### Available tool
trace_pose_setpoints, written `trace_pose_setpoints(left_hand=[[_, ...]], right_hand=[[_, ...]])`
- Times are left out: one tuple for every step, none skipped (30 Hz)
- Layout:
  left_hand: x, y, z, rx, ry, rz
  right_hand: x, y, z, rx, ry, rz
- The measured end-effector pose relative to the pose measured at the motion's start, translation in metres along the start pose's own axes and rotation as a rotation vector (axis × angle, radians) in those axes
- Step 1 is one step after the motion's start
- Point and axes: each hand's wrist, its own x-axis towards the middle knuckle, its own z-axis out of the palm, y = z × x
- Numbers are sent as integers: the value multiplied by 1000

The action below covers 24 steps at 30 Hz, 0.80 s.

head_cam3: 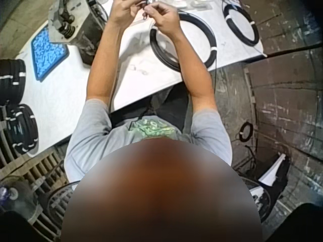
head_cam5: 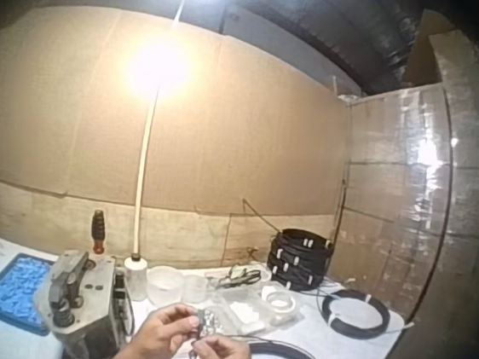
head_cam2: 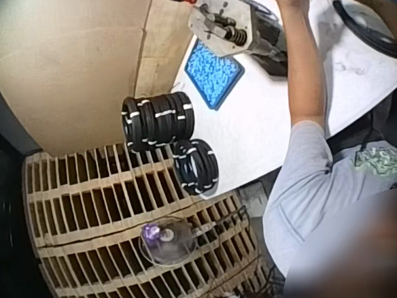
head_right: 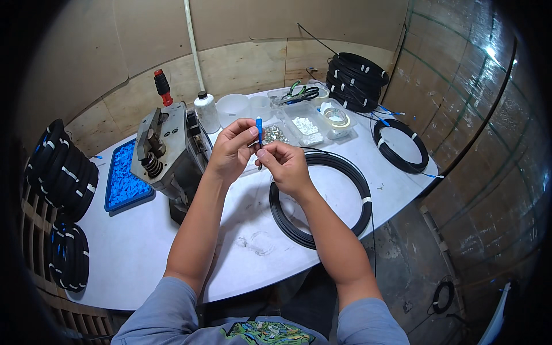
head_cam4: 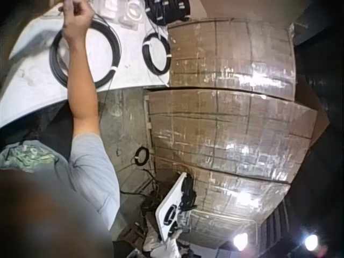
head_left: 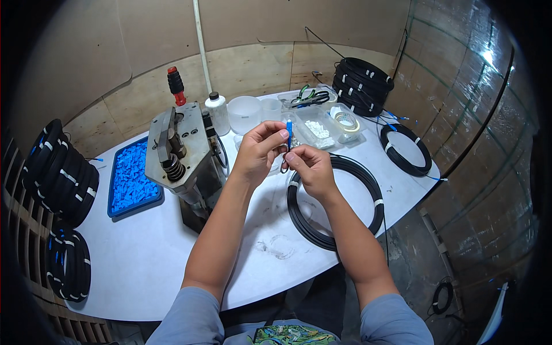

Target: Assembling and crimping connectors onto fiber optic cables using a manual press machine.

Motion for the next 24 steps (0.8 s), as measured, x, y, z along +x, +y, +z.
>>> trace_pose_setpoints(left_hand=[[0,0,0,-5,13,3],[0,0,1,-5,12,3],[0,0,1,-13,13,9],[1,-1,1,-22,14,15],[0,0,0,-21,15,16],[0,-1,0,-17,13,15],[0,0,-1,-14,12,14],[0,0,0,-14,12,14],[0,0,1,-18,6,0],[0,1,3,-21,0,-15],[0,2,4,-22,0,-15],[-1,3,5,-29,-11,-29],[-1,4,6,-37,-22,-42],[-1,4,4,-36,-21,-41],[-1,3,0,-37,-41,-61],[-1,4,-2,-39,-61,-81],[-1,4,-2,-39,-61,-81],[-1,4,-2,-44,-67,-87],[-1,4,-2,-48,-74,-93],[-1,4,-2,-48,-74,-93],[-1,4,-3,-44,-76,-93],[-1,4,-3,-41,-77,-94],[-1,3,-3,-41,-77,-94],[0,2,-2,-37,-57,-75]], right_hand=[[0,1,0,4,4,0],[0,1,0,9,8,0],[0,0,0,8,8,-1],[0,0,-1,-7,4,5],[0,-1,0,-21,-1,9],[0,-1,0,-20,-2,9],[0,0,1,-13,-2,6],[0,0,1,-8,-1,4],[0,0,0,-8,0,4],[0,0,0,-15,-2,2],[0,0,0,-21,-2,1],[0,0,-1,-22,-2,1],[0,-1,-1,-25,-10,-4],[0,-1,0,-26,-20,-9],[0,-1,0,-26,-22,-10],[1,0,0,-17,-27,-9],[1,1,0,-9,-30,-8],[0,1,0,-9,-30,-7],[0,1,0,-11,-30,-6],[0,1,0,-14,-30,-5],[0,1,0,-14,-30,-5],[1,1,-1,-10,-30,-6],[1,1,-1,-6,-30,-6],[1,1,-1,-6,-30,-6]])
